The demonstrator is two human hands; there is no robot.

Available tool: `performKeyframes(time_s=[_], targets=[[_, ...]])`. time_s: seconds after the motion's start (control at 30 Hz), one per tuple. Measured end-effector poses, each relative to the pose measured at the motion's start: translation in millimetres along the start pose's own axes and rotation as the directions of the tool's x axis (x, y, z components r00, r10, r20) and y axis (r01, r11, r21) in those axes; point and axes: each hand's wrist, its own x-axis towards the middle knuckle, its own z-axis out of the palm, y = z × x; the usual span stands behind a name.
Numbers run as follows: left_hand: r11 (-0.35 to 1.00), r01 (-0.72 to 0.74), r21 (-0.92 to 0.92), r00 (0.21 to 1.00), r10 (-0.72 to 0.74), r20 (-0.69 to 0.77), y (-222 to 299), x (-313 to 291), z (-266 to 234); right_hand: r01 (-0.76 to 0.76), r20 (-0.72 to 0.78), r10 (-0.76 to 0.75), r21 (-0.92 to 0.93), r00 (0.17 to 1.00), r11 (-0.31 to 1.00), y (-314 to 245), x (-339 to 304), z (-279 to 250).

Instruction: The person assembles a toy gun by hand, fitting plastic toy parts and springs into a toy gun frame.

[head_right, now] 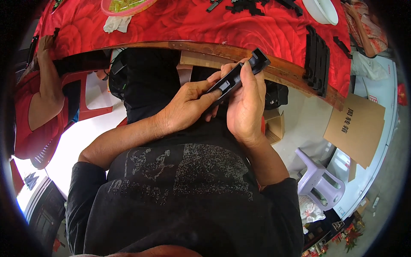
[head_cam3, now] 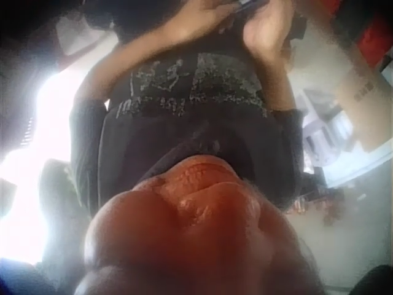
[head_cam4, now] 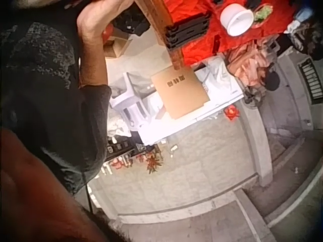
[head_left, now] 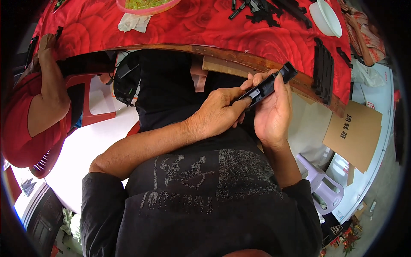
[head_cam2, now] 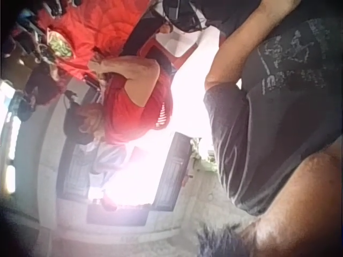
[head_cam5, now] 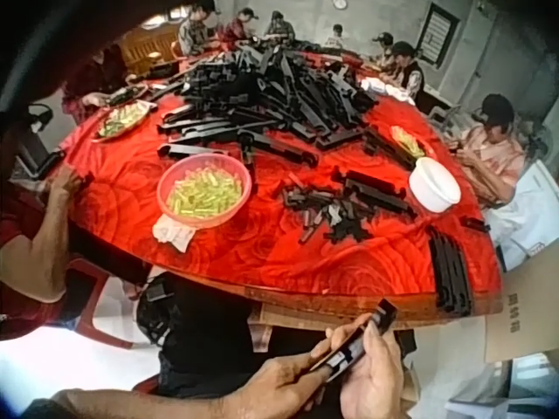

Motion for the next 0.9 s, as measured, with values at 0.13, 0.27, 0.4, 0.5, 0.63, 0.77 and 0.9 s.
performKeyframes(time_s=[0.13, 0.27, 0.4, 0.5, 0.63, 0.77, 0.9], targets=[[1.000, 0.018, 0.002, 0.999, -0.018, -0.047, 4, -3, 1, 0.000, 0.015, 0.000, -0.041, 1.000, 0.999, -1, -1, 3], [0.998, 0.065, -0.010, 0.997, -0.066, -0.039, 5, -2, 0, -0.013, 0.019, 0.014, -0.017, 1.000, 1.000, 1, -2, 5], [0.999, 0.031, -0.022, 0.998, -0.032, -0.058, -2, -1, 2, -0.065, -0.042, 0.065, -0.017, 0.997, 0.998, 1, -4, 9], [0.999, 0.036, 0.014, 0.998, -0.035, -0.054, 4, -2, 2, -0.050, -0.039, 0.049, -0.041, 0.998, 0.998, 1, -5, 9], [0.998, 0.064, 0.013, 0.996, -0.063, -0.064, 4, -3, 5, -0.012, -0.006, 0.012, -0.057, 1.000, 0.998, 0, -5, 12], [0.996, 0.047, -0.071, 0.995, -0.052, -0.080, 2, 0, 4, -0.006, -0.002, 0.006, -0.050, 1.000, 0.999, 4, 1, 10], [0.998, -0.032, 0.051, 0.994, 0.037, -0.102, 8, 0, 1, -0.025, 0.031, 0.025, -0.005, 0.999, 1.000, 4, 7, 6]])
